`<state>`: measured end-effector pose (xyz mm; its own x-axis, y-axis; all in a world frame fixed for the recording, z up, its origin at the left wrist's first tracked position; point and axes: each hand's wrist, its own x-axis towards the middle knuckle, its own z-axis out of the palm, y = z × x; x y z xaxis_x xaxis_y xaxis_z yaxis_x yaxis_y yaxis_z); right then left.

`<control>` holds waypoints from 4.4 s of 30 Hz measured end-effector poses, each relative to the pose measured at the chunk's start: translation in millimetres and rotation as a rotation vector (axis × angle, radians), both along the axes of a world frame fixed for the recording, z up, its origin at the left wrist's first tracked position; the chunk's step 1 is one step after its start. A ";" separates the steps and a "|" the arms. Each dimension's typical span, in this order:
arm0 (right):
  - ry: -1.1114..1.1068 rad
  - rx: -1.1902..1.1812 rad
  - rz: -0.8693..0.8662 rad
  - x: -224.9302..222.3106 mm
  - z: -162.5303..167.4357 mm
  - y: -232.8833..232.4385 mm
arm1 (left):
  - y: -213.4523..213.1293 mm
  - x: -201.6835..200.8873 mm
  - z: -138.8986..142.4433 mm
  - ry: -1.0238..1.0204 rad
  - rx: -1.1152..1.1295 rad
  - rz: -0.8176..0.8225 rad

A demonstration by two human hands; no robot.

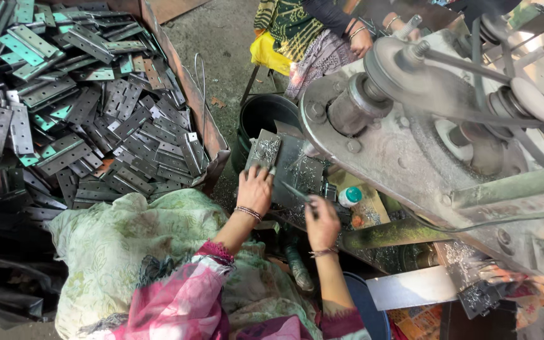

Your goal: The person repeatedly picks rectangular metal pieces from a bin, places them into a press machine, and operates the press with a lever. The person then removes the processed pieces and returns them to the bin, repeating the cycle.

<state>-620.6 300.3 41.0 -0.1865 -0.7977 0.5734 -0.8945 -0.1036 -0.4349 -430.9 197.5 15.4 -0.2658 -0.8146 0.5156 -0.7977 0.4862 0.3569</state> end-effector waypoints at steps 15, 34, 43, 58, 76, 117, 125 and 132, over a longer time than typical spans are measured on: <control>0.161 0.848 0.018 37.5 12.2 58.6 | 6.4 -18.5 -17.2 -0.510 0.152 -0.142; -0.240 0.956 -0.034 -0.7 -79.9 96.6 | -20.7 -24.7 -0.3 -0.589 0.246 -0.173; -0.157 0.819 -0.059 22.4 -168.0 105.6 | -36.0 -28.2 3.4 -0.569 0.206 -0.138; -0.184 0.719 0.000 19.0 -170.3 99.8 | -58.3 -37.0 11.6 -0.594 0.245 -0.138; -0.100 0.700 0.021 19.2 -181.3 95.9 | -80.8 -38.2 20.7 -0.619 0.250 -0.128; 0.037 1.151 -0.109 76.6 -22.1 -14.9 | -211.8 303.4 -125.9 0.914 0.401 1.216; 0.038 1.103 -0.046 68.9 -20.6 -0.1 | -186.2 301.9 -83.7 1.038 0.032 1.190; 0.130 1.089 -0.041 49.1 -18.9 36.9 | -115.3 261.0 4.4 0.703 -0.037 0.658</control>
